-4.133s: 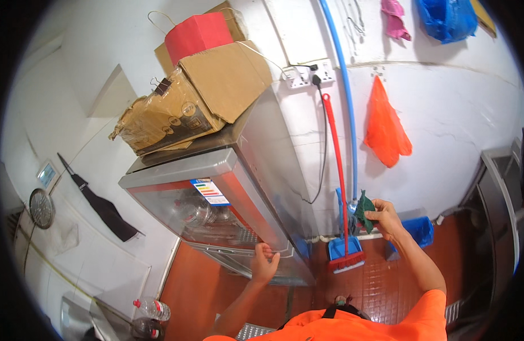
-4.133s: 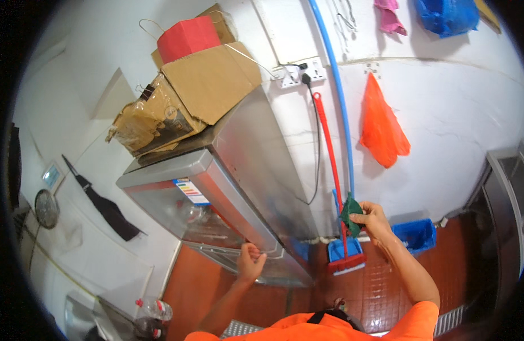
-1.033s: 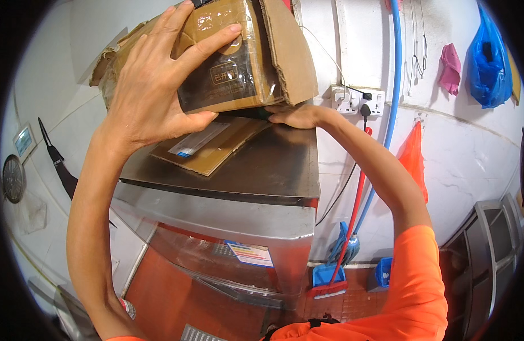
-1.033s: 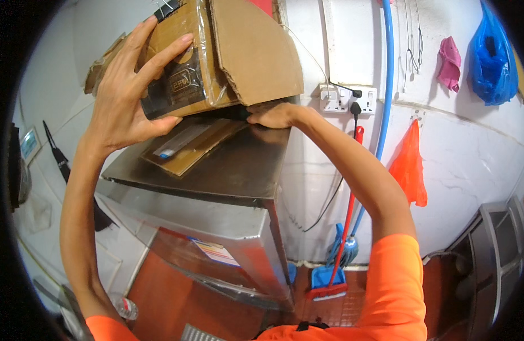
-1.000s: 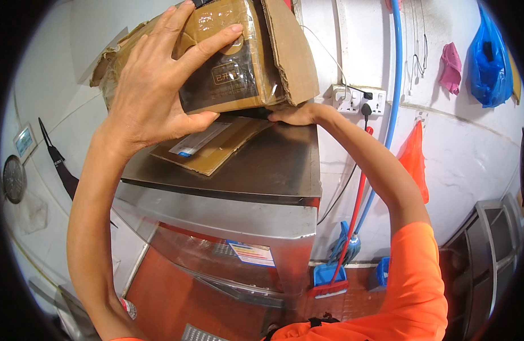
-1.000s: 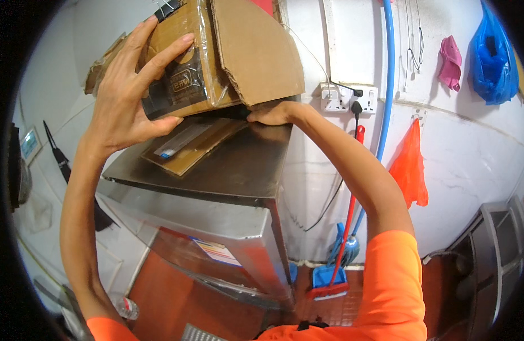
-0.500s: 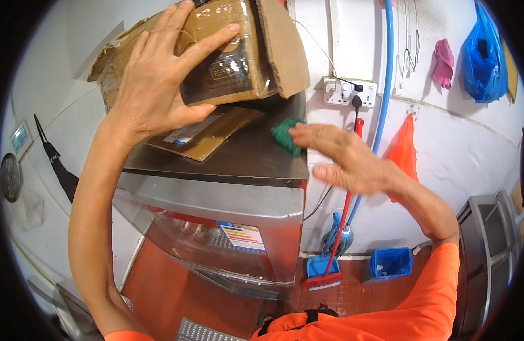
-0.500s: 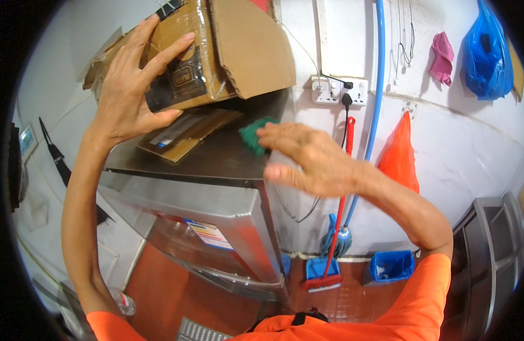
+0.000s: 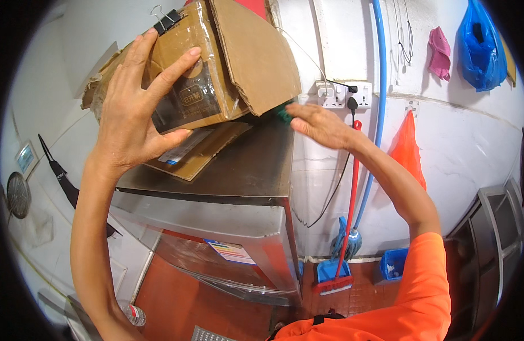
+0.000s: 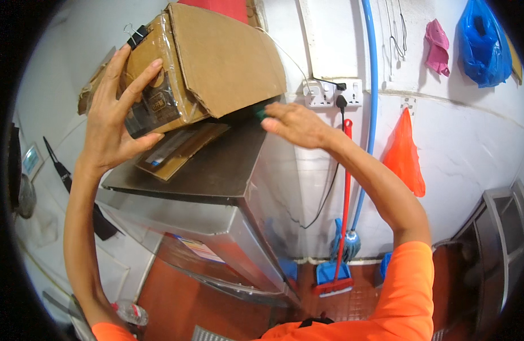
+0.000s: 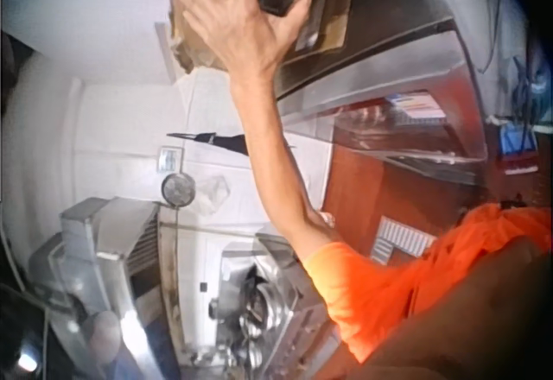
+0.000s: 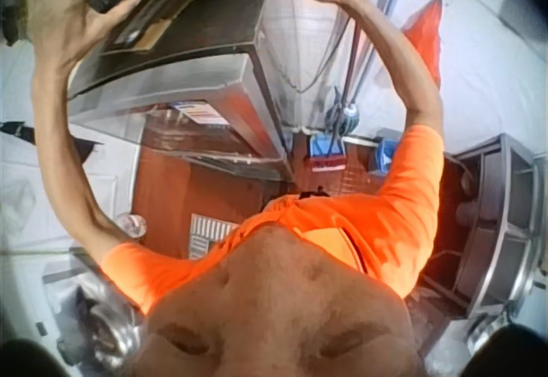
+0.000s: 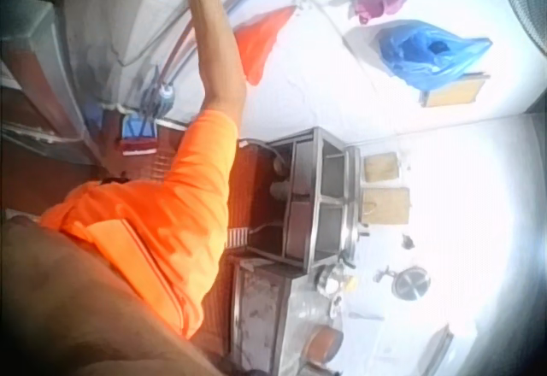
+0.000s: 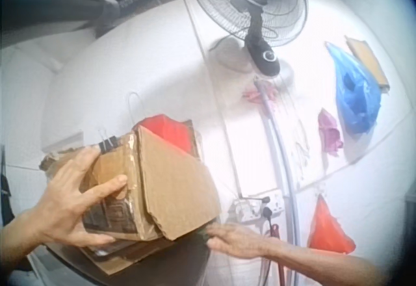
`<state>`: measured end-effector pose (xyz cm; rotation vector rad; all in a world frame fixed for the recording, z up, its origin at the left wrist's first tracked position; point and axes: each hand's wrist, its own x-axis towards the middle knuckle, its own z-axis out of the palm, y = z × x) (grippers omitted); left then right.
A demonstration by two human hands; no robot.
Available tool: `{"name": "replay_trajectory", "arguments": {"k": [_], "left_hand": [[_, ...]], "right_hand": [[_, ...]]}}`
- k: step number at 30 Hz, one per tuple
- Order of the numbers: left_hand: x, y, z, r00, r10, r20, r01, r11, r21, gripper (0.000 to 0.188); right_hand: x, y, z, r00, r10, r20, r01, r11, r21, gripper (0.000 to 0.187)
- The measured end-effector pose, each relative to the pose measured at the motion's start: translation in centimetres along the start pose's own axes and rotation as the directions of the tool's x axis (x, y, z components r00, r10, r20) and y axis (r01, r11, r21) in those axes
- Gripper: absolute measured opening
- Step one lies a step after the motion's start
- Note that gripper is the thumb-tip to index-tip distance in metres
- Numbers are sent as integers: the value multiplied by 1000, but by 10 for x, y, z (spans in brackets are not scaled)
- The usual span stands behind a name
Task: The person cleans the interior and exterior of a commercial dishwasher using a green cloth. They wipe the metal shelves, the glass door, and the top surface of the unit. The person moves a cardboard box on top of the dishwasher to access the surface underneath.
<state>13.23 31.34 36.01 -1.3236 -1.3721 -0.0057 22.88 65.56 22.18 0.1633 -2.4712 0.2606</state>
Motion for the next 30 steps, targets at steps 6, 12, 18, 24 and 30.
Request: {"name": "replay_trajectory", "arguments": {"k": [6, 12, 18, 24, 30], "left_hand": [[6, 10, 4, 1000, 6, 12, -6, 1000, 1, 83], [-5, 14, 8, 996, -2, 89, -1, 1000, 31, 83], [-11, 43, 31, 997, 52, 51, -53, 999, 8, 83], [-10, 46, 21, 995, 52, 83, -50, 998, -22, 84], [-8, 48, 36, 994, 78, 81, -75, 996, -41, 89]], "right_hand": [[33, 50, 24, 968, 197, -156, -178, 976, 129, 55], [-52, -71, 80, 675, 185, -715, 273, 837, 474, 24], [-102, -123, 89, 570, 161, -806, 419, 787, 453, 9], [-2, -12, 106, 396, 307, -865, 202, 890, 408, 8], [-42, 46, 167, 481, 632, -608, -29, 705, 709, 12]]}}
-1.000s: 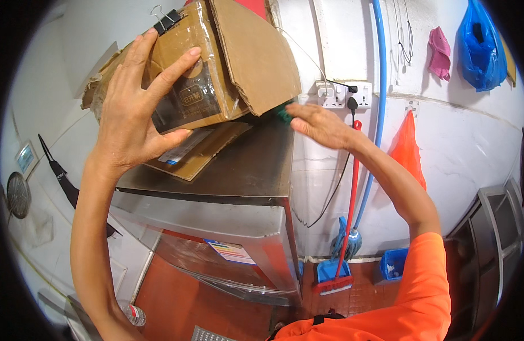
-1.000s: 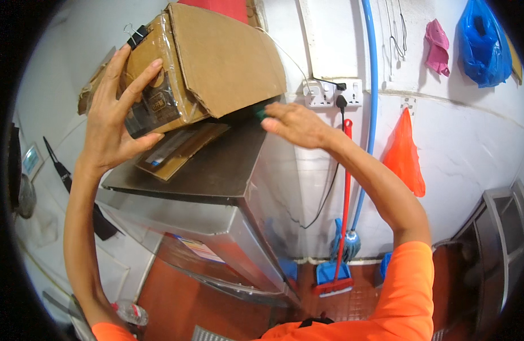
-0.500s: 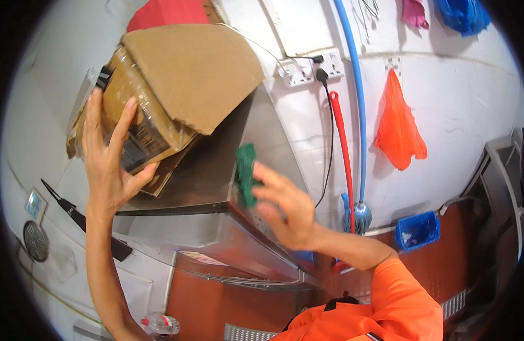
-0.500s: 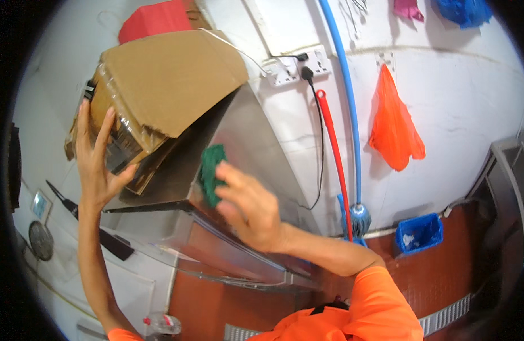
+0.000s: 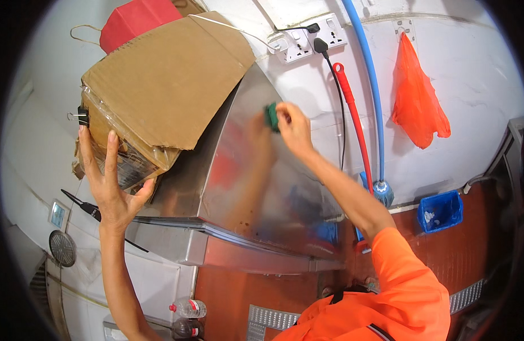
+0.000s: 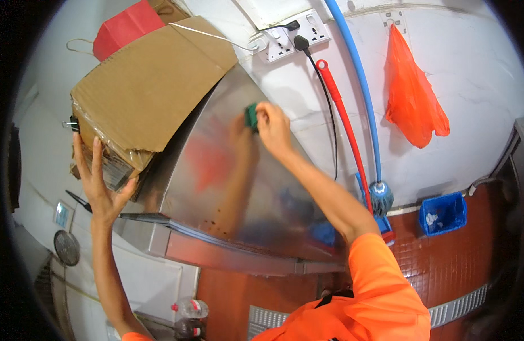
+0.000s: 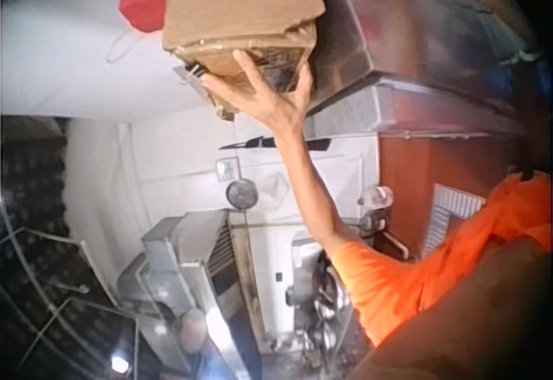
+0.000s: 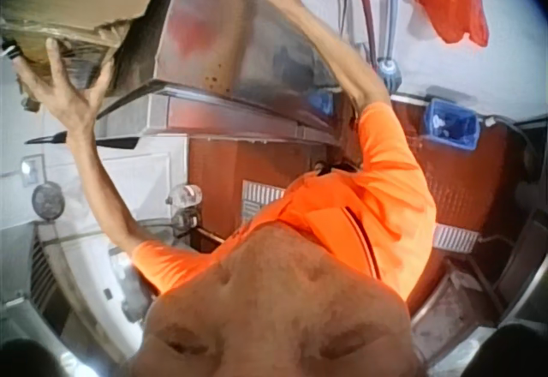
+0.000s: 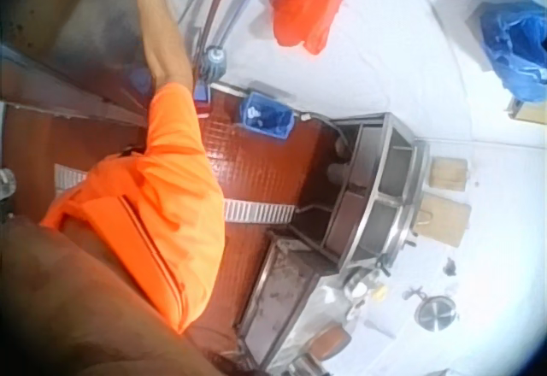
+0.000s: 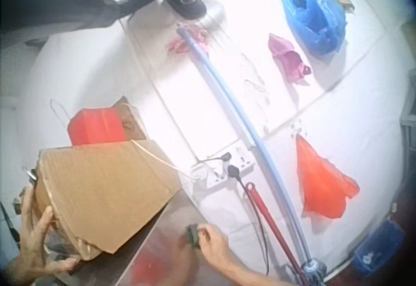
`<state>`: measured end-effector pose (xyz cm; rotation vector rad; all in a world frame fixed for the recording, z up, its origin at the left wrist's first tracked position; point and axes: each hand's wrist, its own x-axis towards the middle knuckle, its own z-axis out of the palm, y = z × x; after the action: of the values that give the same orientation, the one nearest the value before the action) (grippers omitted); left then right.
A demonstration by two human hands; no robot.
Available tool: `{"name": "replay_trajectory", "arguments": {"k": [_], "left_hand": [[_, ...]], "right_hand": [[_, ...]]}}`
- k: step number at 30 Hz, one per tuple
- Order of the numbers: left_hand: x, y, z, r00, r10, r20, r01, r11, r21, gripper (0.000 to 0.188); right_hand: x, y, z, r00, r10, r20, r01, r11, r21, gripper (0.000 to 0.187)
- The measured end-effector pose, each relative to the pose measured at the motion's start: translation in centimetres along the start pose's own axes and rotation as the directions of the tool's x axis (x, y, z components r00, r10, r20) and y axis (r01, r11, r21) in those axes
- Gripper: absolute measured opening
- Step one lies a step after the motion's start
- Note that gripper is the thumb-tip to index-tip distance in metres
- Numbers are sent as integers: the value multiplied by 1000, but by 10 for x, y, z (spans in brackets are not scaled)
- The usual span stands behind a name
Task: The person cleans the interior and exterior of a commercial dishwasher using a green cloth. They wipe the metal shelves, the glass door, and the top surface of the unit. The person moves a cardboard box on top of the dishwasher to access the surface underneath.
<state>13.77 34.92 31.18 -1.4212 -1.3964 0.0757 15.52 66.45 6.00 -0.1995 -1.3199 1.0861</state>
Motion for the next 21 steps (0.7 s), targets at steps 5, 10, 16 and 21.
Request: {"name": "replay_trajectory", "arguments": {"k": [5, 10, 16, 21], "left_hand": [[-8, 3, 9, 999, -48, -2, 48, 999, -16, 91], [-9, 3, 9, 998, -60, 33, 61, 998, -30, 92], [5, 4, 7, 999, -37, 37, 38, 999, -20, 93], [-5, 9, 5, 998, -28, 56, 29, 999, -20, 93]], "right_hand": [[-62, -123, -23, 885, -438, 158, 425, 898, 110, 36], [-12, -108, 13, 898, -434, 77, 410, 887, 212, 33], [66, 16, 20, 995, -97, -22, 98, 993, 61, 30], [-43, -19, -9, 986, -158, 50, 149, 977, 151, 25]]}}
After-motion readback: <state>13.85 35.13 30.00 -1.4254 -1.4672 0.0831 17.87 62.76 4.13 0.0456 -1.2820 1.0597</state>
